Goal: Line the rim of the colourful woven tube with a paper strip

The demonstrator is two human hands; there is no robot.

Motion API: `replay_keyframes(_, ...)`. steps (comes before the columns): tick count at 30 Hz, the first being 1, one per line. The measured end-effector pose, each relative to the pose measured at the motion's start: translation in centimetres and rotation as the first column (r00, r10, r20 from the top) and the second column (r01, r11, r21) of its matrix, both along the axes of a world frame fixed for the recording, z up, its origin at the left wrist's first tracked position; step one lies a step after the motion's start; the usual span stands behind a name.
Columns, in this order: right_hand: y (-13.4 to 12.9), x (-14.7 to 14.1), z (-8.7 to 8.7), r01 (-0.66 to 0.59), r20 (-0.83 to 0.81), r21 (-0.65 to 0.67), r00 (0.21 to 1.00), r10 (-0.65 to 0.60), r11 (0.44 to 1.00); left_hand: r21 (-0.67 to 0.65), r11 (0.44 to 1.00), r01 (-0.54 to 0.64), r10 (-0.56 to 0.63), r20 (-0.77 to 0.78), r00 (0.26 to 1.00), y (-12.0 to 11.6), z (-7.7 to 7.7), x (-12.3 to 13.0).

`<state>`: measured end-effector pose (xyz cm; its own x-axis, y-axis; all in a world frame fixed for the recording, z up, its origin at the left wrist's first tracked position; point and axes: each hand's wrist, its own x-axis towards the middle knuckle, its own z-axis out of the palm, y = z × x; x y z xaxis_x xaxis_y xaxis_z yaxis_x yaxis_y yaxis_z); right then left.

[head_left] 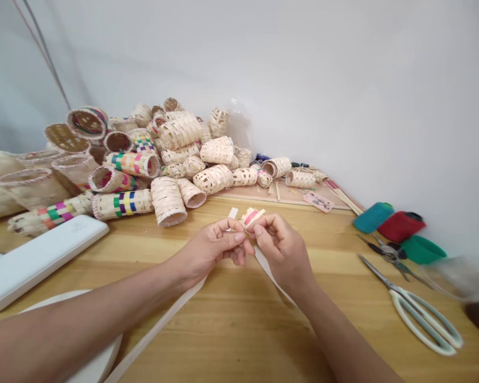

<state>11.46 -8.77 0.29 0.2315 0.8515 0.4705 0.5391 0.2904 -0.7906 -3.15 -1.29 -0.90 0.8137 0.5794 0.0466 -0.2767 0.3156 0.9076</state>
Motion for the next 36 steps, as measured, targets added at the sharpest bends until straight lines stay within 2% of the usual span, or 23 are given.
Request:
replay_keyframes(13,-0.51,-0.66,0.61,-0.017,-0.013,-0.005,1.000,0.017,1.000,0.004,1.000,0.014,-0.013,-0.026,1.000,-0.16,0.10,0.00)
replay_keyframes(23,-0.57,-0.36,0.55,0.010,0.114,-0.002,0.993,-0.010,1.000,0.002,1.000,0.012,-0.012,-0.042,0.999,-0.19,0.17,0.02)
replay_keyframes(36,-0.52,-0.50,0.51,0.025,0.123,0.019,0.992,-0.027,0.999,-0.016,0.999,0.030,-0.031,-0.029,0.999,0.01,-0.06,0.09)
